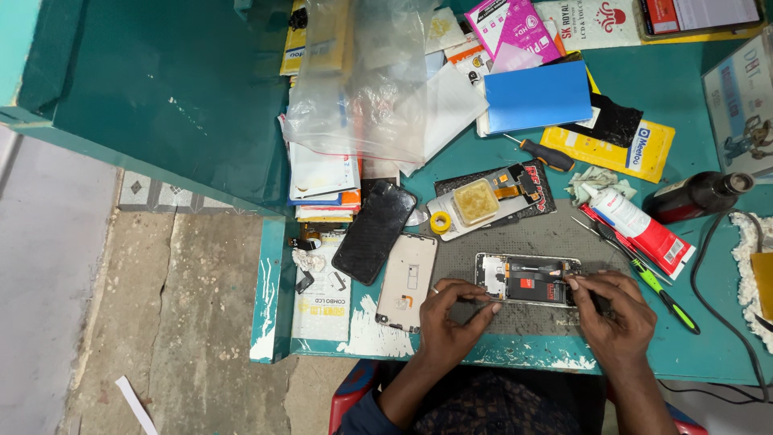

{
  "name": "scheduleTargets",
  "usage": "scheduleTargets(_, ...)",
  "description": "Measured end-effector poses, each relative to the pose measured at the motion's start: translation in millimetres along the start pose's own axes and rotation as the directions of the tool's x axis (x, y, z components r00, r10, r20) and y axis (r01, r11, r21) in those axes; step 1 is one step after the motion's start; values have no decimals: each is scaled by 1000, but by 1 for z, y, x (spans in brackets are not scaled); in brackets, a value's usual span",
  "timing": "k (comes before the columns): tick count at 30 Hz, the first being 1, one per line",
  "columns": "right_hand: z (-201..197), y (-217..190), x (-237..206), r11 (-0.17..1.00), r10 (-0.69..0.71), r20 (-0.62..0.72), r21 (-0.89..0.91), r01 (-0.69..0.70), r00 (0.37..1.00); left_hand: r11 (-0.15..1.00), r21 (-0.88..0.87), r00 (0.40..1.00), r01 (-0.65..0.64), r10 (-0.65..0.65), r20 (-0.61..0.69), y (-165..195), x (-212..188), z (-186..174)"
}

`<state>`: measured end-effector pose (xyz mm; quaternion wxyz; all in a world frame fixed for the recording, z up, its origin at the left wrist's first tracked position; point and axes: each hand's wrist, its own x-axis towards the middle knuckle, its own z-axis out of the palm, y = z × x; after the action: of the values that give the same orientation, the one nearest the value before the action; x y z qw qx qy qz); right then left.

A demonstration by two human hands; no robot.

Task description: The person holds a disassembled smartphone and uses a small brush to clean its internal components, then pries at the frame and battery area with a tool. They rotate the phone to work on different sides, set it on the bench, and continue manipulating internal parts and connectors by hand.

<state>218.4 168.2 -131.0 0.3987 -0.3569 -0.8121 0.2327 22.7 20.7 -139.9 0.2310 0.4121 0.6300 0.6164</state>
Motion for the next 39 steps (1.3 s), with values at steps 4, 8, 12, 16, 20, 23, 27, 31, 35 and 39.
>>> scheduleTargets(4, 0, 2, -2, 1000, -4, -15, -12, 4, 1000, 1000, 15, 1000, -20, 20, -4, 2, 1, -1)
scheduleTargets(8, 0, 3, -2, 999, -36, -37, -17, 35, 999, 1000, 18, 1000, -23, 24, -11, 5, 3, 0)
scheduleTargets(12, -1, 1, -3, 999, -32, -66, -18, 31, 997, 999, 32, 1000, -27, 27, -12, 11, 5, -2)
scheduleTargets(16, -3, -3, -7, 995, -96, -92, -15, 95, 991, 996, 28, 996, -84, 85, -6, 18, 7, -7)
scheduleTargets(20, -7, -4, -9, 982, -181, -37, -63, 178, 983, 997, 73, 999, 24, -27, 34, 25, 4, -9)
scheduleTargets(23, -9, -6, -9, 975, -209, -5, -85, 208, 978, 991, 126, 997, 52, -59, 52, 28, 1, -7)
scheduleTargets(27, -12, -5, -8, 981, -175, 7, -79, 175, 985, 991, 134, 998, 8, -17, 64, 26, 2, -7)
scheduleTargets(31, -13, -1, -7, 978, -197, 32, -58, 199, 980, 994, 95, 995, 51, -59, 79, 21, 0, -5)
scheduleTargets(35, -11, 1, -13, 991, -124, 9, -56, 124, 992, 993, 103, 994, 56, -66, 91, 17, -2, -4)
scheduleTargets(39, -10, 0, -16, 993, -87, -4, -77, 86, 996, 995, 101, 997, 14, -22, 78, 16, -1, -3)
